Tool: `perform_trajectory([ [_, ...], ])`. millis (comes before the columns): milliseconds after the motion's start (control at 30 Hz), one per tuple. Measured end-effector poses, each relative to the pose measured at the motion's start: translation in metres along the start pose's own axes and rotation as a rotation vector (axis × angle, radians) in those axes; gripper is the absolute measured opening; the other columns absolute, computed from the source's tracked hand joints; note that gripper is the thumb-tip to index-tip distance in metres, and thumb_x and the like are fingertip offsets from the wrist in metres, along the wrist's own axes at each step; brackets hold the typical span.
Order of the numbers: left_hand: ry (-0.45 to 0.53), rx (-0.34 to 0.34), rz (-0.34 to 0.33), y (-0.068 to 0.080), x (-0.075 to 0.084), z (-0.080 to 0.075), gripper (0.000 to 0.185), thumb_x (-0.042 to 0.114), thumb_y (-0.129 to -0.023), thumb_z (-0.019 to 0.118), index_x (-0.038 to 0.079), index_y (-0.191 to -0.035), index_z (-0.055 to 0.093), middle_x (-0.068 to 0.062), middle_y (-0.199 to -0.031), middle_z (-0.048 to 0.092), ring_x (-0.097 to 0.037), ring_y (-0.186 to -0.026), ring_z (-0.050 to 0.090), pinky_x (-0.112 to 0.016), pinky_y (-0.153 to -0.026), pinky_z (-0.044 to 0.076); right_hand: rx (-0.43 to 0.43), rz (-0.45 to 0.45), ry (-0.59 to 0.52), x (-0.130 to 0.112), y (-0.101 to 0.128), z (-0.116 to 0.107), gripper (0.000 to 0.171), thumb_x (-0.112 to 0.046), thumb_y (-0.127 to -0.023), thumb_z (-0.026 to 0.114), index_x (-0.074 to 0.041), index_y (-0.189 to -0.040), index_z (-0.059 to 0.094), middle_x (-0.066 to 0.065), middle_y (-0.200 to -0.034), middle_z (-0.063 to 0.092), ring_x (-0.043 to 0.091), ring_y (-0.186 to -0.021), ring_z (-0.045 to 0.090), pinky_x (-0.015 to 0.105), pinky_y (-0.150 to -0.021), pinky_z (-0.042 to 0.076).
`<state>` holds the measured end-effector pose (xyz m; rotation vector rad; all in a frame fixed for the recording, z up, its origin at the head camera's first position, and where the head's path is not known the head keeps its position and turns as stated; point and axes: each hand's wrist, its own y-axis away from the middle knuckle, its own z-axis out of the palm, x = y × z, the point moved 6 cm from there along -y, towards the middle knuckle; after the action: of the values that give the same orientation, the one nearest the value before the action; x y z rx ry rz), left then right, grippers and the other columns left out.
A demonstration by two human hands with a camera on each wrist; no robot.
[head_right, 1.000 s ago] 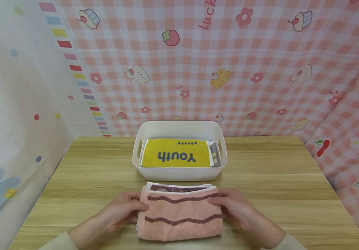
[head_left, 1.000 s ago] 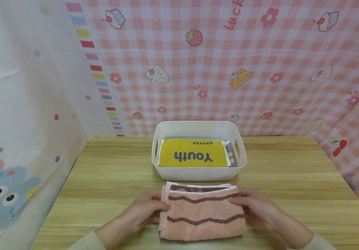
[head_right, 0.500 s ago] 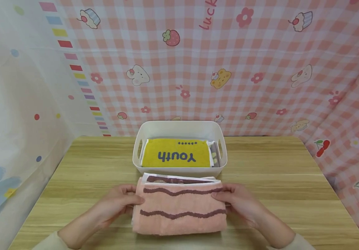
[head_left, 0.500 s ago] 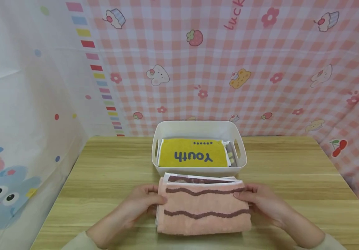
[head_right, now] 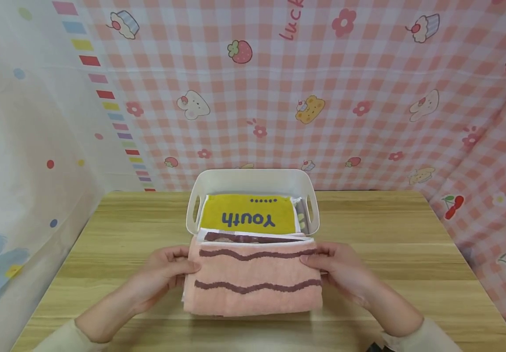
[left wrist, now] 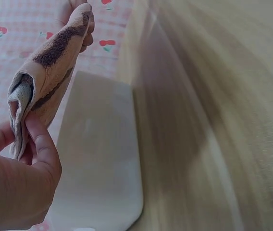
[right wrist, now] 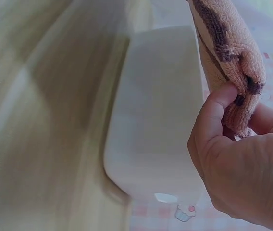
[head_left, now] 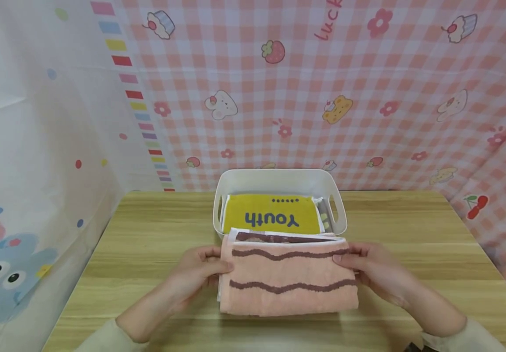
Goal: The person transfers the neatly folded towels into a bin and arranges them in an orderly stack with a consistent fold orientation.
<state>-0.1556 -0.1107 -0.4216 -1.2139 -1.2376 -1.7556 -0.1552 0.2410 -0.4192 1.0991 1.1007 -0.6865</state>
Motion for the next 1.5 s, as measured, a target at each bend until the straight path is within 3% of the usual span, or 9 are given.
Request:
perform_trajectory([
  [233, 0.02, 0.026, 0.028, -0.006, 0.012, -0.002, 0.034, 0.007, -0.092, 0.074, -0.009, -0.121, 0.066, -0.009, -0.103, 0.077, -0.016, -0.088, 0.07, -0.03, -0.079, 0.059, 0.005, -0.001, 0.02, -0.017, -0.004, -0.002, 0.053, -0.017, -0.104, 0.066, 0.014, -0.145, 0.049, 0.006, -0.117, 0.072, 0.016, -0.101, 0.07, 0.036, -0.087, 0.061],
  [567, 0.035, 0.102, 0.025, -0.017, 0.028, -0.006, 0.044, 0.011, -0.095, 0.073, -0.007, -0.134, 0.063, -0.007, -0.108, 0.075, -0.015, -0.091, 0.067, -0.026, -0.08, 0.057, 0.045, 0.004, 0.033, -0.038, -0.015, -0.006, 0.054, -0.021, -0.105, 0.066, 0.013, -0.144, 0.05, 0.006, -0.118, 0.07, 0.017, -0.1, 0.069, 0.033, -0.089, 0.06],
  [933, 0.021, 0.139, 0.058, -0.043, 0.054, -0.01, 0.039, 0.014, -0.099, 0.071, -0.005, -0.132, 0.064, -0.004, -0.105, 0.073, -0.015, -0.088, 0.066, -0.026, -0.077, 0.056, 0.069, -0.036, 0.027, -0.064, -0.032, -0.015, 0.049, -0.024, -0.105, 0.067, 0.009, -0.14, 0.053, 0.003, -0.114, 0.07, 0.015, -0.099, 0.069, 0.031, -0.088, 0.059],
  [1333, 0.046, 0.16, 0.078, -0.068, 0.07, -0.015, 0.039, 0.012, -0.099, 0.072, -0.006, -0.133, 0.065, -0.003, -0.096, 0.076, -0.012, -0.079, 0.069, -0.023, -0.067, 0.057, 0.14, -0.071, 0.018, -0.082, -0.059, -0.028, 0.021, -0.024, -0.105, 0.067, -0.006, -0.115, 0.072, -0.002, -0.098, 0.074, 0.012, -0.09, 0.069, 0.028, -0.083, 0.058],
  [1500, 0.037, 0.194, 0.064, -0.081, 0.075, -0.018, 0.038, 0.014, -0.098, 0.073, -0.002, -0.132, 0.065, -0.002, -0.099, 0.076, -0.012, -0.081, 0.071, -0.024, -0.067, 0.059, 0.189, -0.061, 0.026, -0.087, -0.069, -0.032, 0.033, -0.026, -0.103, 0.07, 0.0, -0.124, 0.069, -0.003, -0.1, 0.075, 0.01, -0.092, 0.069, 0.027, -0.083, 0.058],
])
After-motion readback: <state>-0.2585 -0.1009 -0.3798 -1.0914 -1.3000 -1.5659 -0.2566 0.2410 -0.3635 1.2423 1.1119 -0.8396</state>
